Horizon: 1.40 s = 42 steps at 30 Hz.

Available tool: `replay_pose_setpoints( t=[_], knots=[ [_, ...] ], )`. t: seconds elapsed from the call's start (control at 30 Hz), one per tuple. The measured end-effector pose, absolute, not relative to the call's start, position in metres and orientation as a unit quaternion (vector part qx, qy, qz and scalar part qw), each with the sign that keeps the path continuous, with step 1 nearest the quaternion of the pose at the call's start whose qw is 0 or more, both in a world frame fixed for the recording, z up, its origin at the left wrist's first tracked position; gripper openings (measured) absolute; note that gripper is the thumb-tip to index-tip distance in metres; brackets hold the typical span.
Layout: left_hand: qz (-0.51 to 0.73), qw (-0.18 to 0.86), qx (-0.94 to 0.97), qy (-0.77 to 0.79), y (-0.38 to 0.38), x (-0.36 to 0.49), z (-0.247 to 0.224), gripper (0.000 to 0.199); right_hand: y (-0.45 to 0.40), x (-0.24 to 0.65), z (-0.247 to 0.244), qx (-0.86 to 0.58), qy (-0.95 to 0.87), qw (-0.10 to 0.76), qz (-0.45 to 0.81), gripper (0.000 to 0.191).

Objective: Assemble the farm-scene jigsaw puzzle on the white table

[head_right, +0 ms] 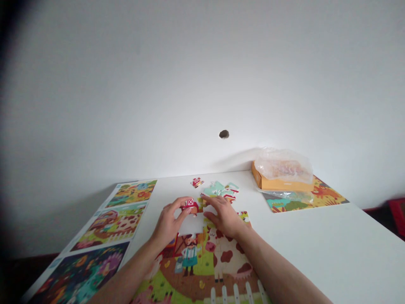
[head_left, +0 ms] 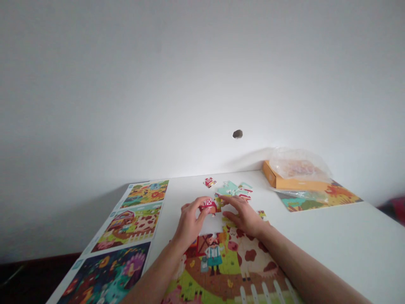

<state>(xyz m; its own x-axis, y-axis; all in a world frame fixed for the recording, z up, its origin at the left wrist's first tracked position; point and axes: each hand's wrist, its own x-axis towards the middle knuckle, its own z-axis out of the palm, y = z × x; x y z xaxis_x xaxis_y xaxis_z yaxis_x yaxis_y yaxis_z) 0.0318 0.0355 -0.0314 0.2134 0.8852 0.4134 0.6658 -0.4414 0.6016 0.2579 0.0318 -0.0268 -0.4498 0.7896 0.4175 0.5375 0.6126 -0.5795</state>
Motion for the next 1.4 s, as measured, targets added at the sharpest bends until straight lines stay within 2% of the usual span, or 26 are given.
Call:
replay_pose_setpoints(
  t=[0.17,0.47,0.93,1.4],
  knots=[
    [0.41,0.199,0.745,0.487,0.037,0.032,-0.036,0.026,0.033,0.257,-0.03,-0.406,-0.8,0.396,0.196,0.038],
    [0.41,0.222,0.744,0.479,0.035,0.031,-0.032,0.027,0.032,0.258,-0.028,-0.411,-0.798,0.395,0.195,0.037],
    [0.347,0.277,0.753,0.486,0.026,0.031,-0.022,0.015,0.029,0.258,-0.023,-0.362,-0.852,0.316,0.206,0.029],
    [0.313,0.233,0.782,0.486,0.021,0.034,-0.012,0.015,0.027,0.259,-0.019,-0.355,-0.866,0.295,0.195,0.03]
  ],
)
